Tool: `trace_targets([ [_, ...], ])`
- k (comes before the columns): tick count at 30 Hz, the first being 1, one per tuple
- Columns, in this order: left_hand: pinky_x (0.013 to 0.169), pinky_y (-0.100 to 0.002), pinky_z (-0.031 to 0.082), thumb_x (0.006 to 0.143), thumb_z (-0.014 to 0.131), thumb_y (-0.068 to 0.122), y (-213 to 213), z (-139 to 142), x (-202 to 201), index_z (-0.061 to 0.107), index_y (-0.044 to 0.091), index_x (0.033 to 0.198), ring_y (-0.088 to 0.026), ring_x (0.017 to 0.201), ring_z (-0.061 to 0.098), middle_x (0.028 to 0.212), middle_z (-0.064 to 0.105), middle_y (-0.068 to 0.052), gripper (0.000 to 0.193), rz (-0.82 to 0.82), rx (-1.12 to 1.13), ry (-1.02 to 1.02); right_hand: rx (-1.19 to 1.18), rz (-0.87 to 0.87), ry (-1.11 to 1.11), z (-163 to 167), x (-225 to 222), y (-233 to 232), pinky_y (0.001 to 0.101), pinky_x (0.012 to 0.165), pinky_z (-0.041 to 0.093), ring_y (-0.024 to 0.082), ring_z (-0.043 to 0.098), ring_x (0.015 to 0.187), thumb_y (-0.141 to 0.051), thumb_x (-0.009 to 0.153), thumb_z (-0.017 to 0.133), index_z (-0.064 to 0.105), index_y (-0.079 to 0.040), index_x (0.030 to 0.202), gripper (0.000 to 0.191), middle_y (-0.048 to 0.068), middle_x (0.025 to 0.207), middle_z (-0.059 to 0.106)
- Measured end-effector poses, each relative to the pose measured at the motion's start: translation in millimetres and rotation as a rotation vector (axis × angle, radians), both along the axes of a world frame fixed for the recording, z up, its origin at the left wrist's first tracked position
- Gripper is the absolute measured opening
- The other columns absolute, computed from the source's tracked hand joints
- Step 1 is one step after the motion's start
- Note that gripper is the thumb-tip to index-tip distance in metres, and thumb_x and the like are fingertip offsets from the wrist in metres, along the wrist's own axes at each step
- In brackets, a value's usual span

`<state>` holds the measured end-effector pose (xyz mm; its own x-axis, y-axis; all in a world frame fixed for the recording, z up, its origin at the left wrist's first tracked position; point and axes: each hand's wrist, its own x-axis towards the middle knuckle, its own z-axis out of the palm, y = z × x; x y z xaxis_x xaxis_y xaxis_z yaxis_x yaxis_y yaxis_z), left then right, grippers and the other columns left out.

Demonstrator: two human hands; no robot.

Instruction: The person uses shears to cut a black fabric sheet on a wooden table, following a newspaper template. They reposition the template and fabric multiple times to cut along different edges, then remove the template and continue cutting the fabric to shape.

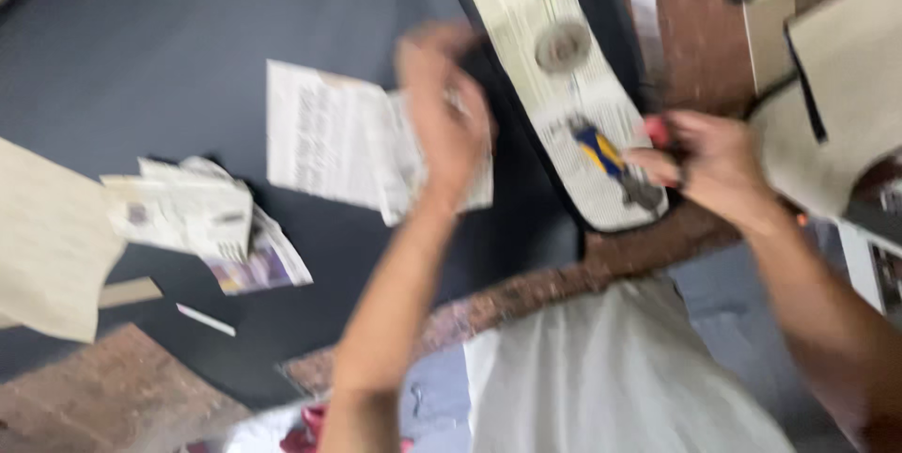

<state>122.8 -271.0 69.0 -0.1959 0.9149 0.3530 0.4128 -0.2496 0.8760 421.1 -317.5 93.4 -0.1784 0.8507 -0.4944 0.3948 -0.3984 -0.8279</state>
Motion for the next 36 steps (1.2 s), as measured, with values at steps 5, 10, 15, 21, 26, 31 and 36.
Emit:
trace_targets([
  [5,0.121,-0.048,0.042,0.081,0.064,-0.001,-147.5,10.9,120.3,0.065,0.007,0.125,-0.037,0.14,0.051,0.146,0.055,-0.015,0.044,-0.294,-0.324,0.152,-0.24,-0.175,-0.171,-20.6,118.7,-159.4,0.0227,0.055,0.046,0.006,0.057,0.062,-0.009,0.088,0.08,0.072,0.0,0.11,0.025,0.002,0.075,0.066],
  [10,0.129,-0.058,0.021,0.09,0.074,0.024,-202.7,-23.6,187.9,0.058,0.015,0.144,-0.034,0.156,0.025,0.165,0.03,-0.014,0.056,-0.468,-0.339,0.5,-0.327,-0.167,-0.029,-45.5,171.1,-285.8,0.0197,0.053,0.041,0.003,0.051,0.061,-0.012,0.085,0.082,0.072,0.0,0.109,0.029,-0.005,0.073,0.061],
  [15,0.131,-0.06,0.016,0.086,0.076,0.03,-223.1,-43.3,212.5,0.052,0.023,0.149,-0.034,0.159,0.016,0.169,0.021,-0.014,0.068,-0.518,-0.378,0.684,-0.401,-0.114,-0.043,-51.3,177.2,-334.2,0.0212,0.049,0.04,0.005,0.053,0.056,-0.014,0.082,0.083,0.073,-0.002,0.11,0.032,-0.002,0.067,0.063],
  [21,0.13,-0.057,0.019,0.087,0.078,0.032,-231.0,-43.7,229.7,0.056,0.025,0.142,-0.035,0.16,0.015,0.17,0.021,-0.014,0.059,-0.543,-0.443,0.777,-0.33,-0.075,-0.168,-49.1,175.3,-327.8,0.0211,0.049,0.041,0.005,0.055,0.057,-0.021,0.08,0.086,0.073,-0.003,0.108,0.035,-0.001,0.067,0.064],
  [26,0.127,-0.06,0.02,0.085,0.078,0.033,-233.2,-45.4,238.6,0.058,0.031,0.14,-0.035,0.157,0.015,0.167,0.019,-0.015,0.058,-0.511,-0.43,0.794,-0.234,-0.067,-0.138,-49.8,176.8,-316.6,0.019,0.052,0.042,0.004,0.053,0.059,-0.024,0.08,0.087,0.072,-0.003,0.104,0.035,-0.003,0.069,0.064],
  [31,0.127,-0.059,0.02,0.084,0.078,0.032,-234.8,-47.8,240.4,0.058,0.035,0.144,-0.033,0.157,0.016,0.168,0.019,-0.014,0.064,-0.479,-0.437,0.808,-0.245,-0.044,-0.184,-50.9,173.5,-311.6,0.02,0.052,0.039,0.004,0.051,0.059,-0.023,0.081,0.088,0.071,-0.003,0.104,0.035,-0.002,0.069,0.063],
  [36,0.128,-0.058,0.02,0.085,0.078,0.033,-234.9,-49.2,237.5,0.058,0.036,0.144,-0.033,0.158,0.015,0.168,0.019,-0.013,0.062,-0.472,-0.423,0.795,-0.196,-0.063,-0.141,-52.0,167.0,-310.4,0.0191,0.054,0.044,0.003,0.055,0.062,-0.024,0.081,0.087,0.07,-0.004,0.104,0.035,-0.003,0.073,0.068],
])
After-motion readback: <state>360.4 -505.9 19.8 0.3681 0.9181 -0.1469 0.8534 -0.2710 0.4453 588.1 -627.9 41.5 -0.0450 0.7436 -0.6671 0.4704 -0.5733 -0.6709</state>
